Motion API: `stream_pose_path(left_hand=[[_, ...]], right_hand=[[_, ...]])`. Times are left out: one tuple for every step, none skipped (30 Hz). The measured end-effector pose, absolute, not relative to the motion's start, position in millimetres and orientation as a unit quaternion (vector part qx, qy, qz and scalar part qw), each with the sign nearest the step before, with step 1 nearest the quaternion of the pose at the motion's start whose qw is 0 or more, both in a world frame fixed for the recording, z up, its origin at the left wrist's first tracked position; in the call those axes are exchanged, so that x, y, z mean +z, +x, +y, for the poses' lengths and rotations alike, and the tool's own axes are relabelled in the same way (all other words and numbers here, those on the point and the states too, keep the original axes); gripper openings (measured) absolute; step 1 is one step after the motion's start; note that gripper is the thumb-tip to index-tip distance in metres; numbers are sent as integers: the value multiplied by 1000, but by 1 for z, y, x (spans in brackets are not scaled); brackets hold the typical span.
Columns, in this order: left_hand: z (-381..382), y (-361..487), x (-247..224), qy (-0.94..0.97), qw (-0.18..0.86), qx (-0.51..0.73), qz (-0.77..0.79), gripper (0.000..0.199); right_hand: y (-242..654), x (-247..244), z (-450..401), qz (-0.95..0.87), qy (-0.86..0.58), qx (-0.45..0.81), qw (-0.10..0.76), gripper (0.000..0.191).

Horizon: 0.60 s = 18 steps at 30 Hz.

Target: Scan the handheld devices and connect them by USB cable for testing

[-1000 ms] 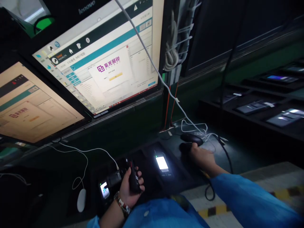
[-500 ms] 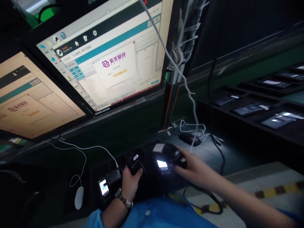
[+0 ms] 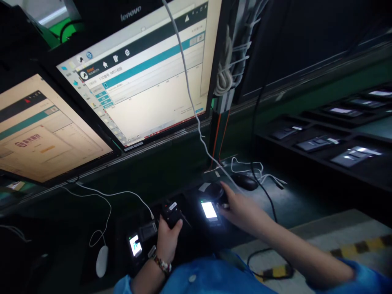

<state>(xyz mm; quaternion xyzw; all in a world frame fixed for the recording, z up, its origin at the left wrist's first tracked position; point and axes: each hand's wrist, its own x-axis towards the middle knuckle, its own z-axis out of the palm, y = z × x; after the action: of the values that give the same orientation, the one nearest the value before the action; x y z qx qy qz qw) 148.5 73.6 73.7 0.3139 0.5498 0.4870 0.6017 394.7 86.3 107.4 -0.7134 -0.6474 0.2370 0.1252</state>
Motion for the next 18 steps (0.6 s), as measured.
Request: stream_pose_path(left_hand=[[74,147,74,265,629,489,542,43],[74,146,75,214,656,488,534,43],[74,145,77,163,677,483,532,42],[75,145,79,115,687,477,536,40],[76,145,82,74,689,472,545,39],[76,144,84,40,690,465,553,38],[76,143,86,14,695,456,556,38],[76,142,88,-4,703,448,553,38],[76,140,89,-18,715,440,543,38],[76,138,90,-29,732,434,524,41],[76,136,90,-43,754,426,497,45],[75,133,90,-59,780,416,464,49],[75,131,90,-75,802,404,433,52],[74,129,89,-88,817,393,413,53],[73,128,88,-93,820,386,413,52],[72,128,86,-89,811,383,433,50],[69,128,84,-78,794,381,467,48],[66,129,81,-63,778,374,501,48]], right_hand=[[404,101,96,-640,-740,191,80,78],[413,92,107,-633,-756,161,46,78],[423,81,117,-628,-765,143,21,78],[431,69,127,-623,-770,138,2,78],[438,57,135,-621,-771,140,-12,78],[443,44,142,-618,-772,146,-23,77],[446,33,147,-618,-771,153,-31,75],[447,22,151,-618,-769,160,-36,74],[446,13,154,-618,-767,167,-38,71],[445,6,156,-618,-766,173,-39,69],[443,1,157,-617,-765,178,-39,66],[441,-2,157,-616,-765,183,-39,62],[440,-3,158,-616,-764,187,-37,57],[439,-1,158,-618,-762,190,-35,50],[439,3,159,-620,-760,192,-32,40],[438,9,159,-624,-758,190,-25,32],[437,16,158,-627,-756,186,-18,26],[435,26,156,-631,-755,178,-7,23]])
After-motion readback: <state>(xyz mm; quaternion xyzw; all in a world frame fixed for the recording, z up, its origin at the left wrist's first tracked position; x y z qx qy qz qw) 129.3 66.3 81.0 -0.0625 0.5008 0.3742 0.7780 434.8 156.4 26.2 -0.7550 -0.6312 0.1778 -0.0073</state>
